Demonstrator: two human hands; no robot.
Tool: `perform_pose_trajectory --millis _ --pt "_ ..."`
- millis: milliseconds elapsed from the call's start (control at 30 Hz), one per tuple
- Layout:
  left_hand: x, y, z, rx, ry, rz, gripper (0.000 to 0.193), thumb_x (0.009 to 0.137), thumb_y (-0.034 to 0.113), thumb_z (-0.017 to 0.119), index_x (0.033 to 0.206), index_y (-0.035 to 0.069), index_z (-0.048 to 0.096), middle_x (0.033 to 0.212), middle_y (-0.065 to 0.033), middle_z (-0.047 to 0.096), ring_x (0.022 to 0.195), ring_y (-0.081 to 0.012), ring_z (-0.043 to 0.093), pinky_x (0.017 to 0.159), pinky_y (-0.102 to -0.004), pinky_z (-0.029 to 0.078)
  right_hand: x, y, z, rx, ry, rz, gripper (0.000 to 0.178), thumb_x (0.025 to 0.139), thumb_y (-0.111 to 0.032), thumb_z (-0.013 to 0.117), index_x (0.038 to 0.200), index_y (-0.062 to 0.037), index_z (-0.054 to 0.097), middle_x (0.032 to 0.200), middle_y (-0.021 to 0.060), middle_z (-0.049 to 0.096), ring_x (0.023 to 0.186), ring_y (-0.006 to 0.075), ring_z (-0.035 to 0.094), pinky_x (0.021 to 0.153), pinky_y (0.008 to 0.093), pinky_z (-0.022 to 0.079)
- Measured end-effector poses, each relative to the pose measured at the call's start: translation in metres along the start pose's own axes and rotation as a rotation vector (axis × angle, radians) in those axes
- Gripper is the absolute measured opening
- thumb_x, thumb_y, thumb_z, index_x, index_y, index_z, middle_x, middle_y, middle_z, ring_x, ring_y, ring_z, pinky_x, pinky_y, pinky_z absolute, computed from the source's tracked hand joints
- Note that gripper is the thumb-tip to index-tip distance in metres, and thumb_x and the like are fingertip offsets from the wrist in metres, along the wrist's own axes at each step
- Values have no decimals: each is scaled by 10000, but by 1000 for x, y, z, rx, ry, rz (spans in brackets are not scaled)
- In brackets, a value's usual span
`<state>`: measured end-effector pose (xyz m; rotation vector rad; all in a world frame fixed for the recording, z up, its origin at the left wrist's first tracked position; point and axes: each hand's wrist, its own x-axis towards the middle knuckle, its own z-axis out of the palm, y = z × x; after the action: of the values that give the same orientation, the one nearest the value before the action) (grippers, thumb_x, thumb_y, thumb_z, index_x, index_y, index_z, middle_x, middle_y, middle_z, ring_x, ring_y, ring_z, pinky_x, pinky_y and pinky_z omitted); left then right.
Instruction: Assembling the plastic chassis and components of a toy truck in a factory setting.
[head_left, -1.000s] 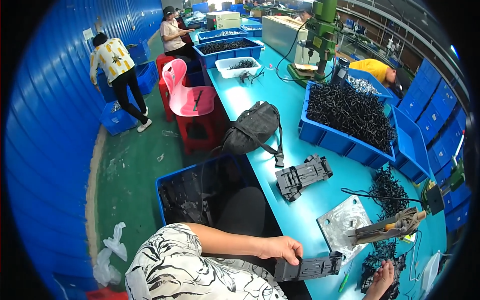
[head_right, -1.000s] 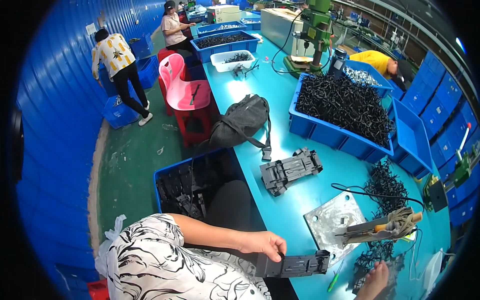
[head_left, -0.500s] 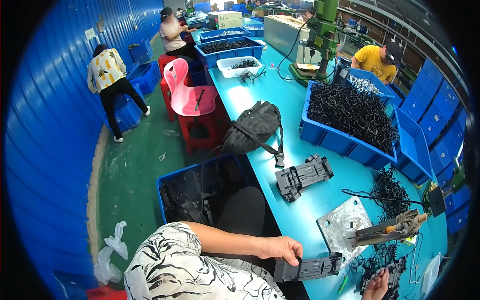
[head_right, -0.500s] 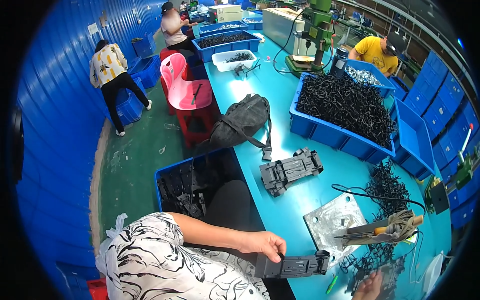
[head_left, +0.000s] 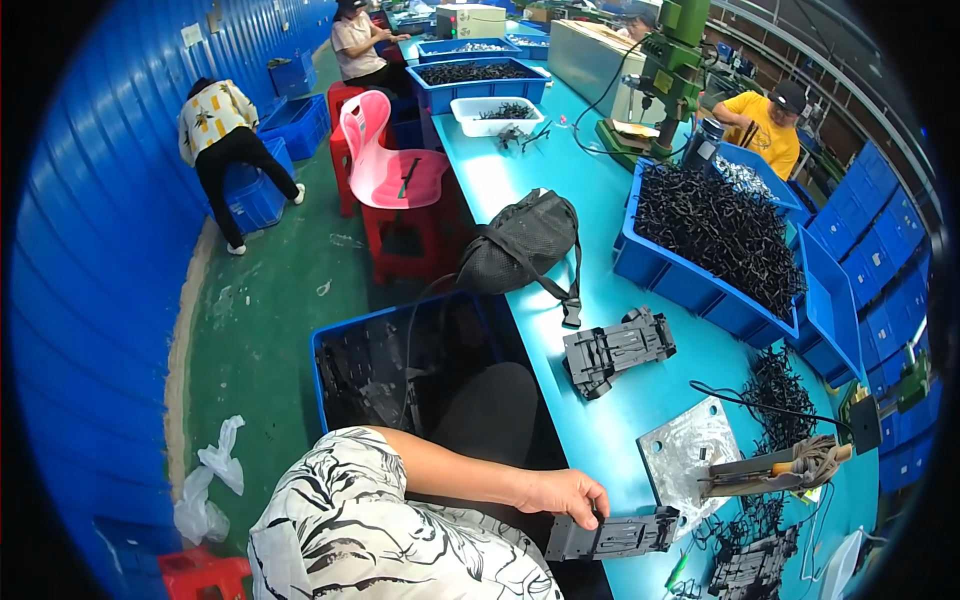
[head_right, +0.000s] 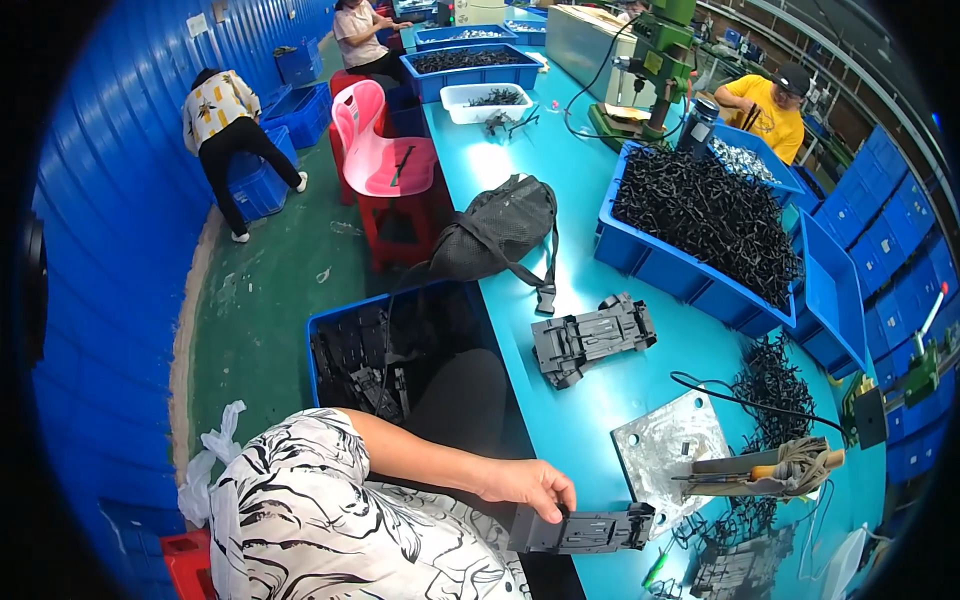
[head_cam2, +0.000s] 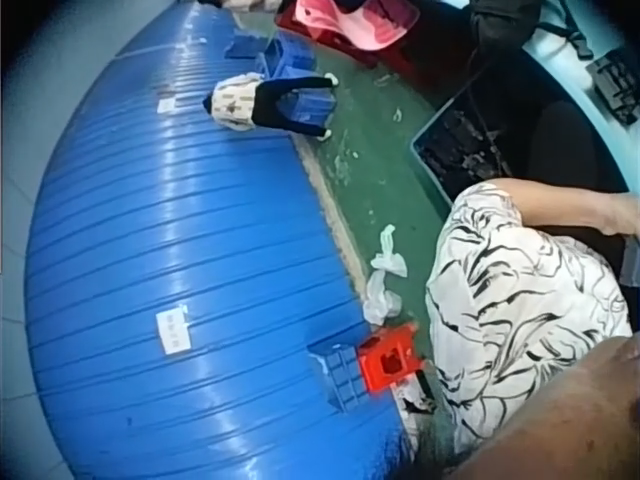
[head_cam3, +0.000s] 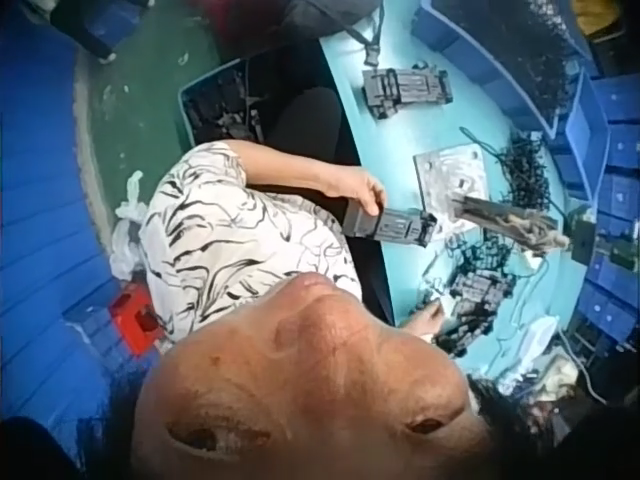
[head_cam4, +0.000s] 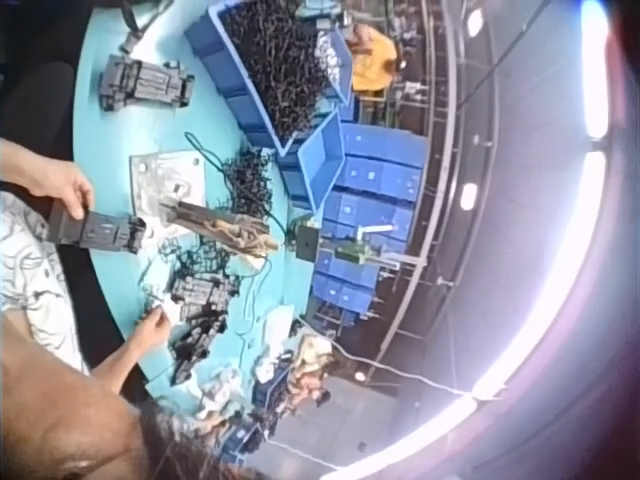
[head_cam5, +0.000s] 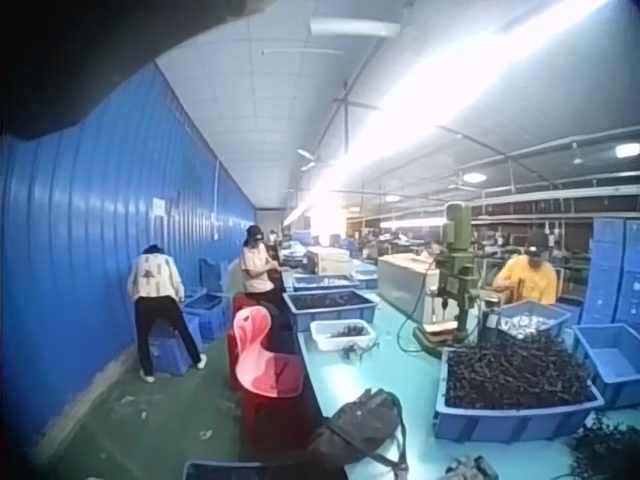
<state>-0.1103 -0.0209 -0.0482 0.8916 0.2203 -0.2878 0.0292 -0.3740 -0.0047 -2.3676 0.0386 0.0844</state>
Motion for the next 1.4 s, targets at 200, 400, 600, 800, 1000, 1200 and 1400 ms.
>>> perform_pose_trajectory --millis 200,400,600,800,1000,1200,1400 --pt "0 -9 3 -12 17 17 224 767 57 714 977 53 635 791 14 613 701 -52 537 615 -201 391 -5 -31 -6 -397 79 -520 221 857 -63 585 1048 34 638 927 203 639 828 337 619 723 373 504" --pt "3 -3 4 25 9 -7 230 769 21 717 982 26 630 862 -13 632 789 -68 579 718 -218 467 5 -15 -7 -439 40 -888 260 845 -50 578 1092 28 606 953 176 629 836 322 625 693 351 524" --pt "-26 3 2 -94 228 -12 245 767 -4 710 988 35 612 815 -27 648 722 -95 608 653 -225 477 11 -27 23 -305 88 -776 115 772 -5 662 886 4 658 869 144 627 837 309 575 757 383 451" --pt "-8 4 13 -82 237 -18 225 820 53 698 1014 60 585 773 16 621 631 -22 506 550 -176 370 -9 -37 25 -108 132 -710 152 758 60 667 898 1 668 832 100 615 729 205 586 617 281 462" --pt "-2 -7 24 -43 296 48 203 826 62 694 992 59 578 756 26 603 629 -17 488 545 -173 353 -46 -89 62 63 -93 -991 258 665 32 761 903 -36 688 801 87 612 656 204 553 584 294 445" --pt "-4 -1 35 -39 294 6 145 869 86 649 987 53 572 822 11 612 682 -31 526 582 -181 409 -59 -99 92 139 -174 -1070 278 639 -9 776 898 -66 695 745 50 591 620 198 515 531 298 395" --pt "-3 -2 34 -25 282 9 126 880 78 632 986 40 577 874 -13 628 729 -42 556 601 -186 436 -62 -102 102 148 -163 -1078 282 630 0 770 894 -69 695 744 43 591 621 194 512 525 298 394"
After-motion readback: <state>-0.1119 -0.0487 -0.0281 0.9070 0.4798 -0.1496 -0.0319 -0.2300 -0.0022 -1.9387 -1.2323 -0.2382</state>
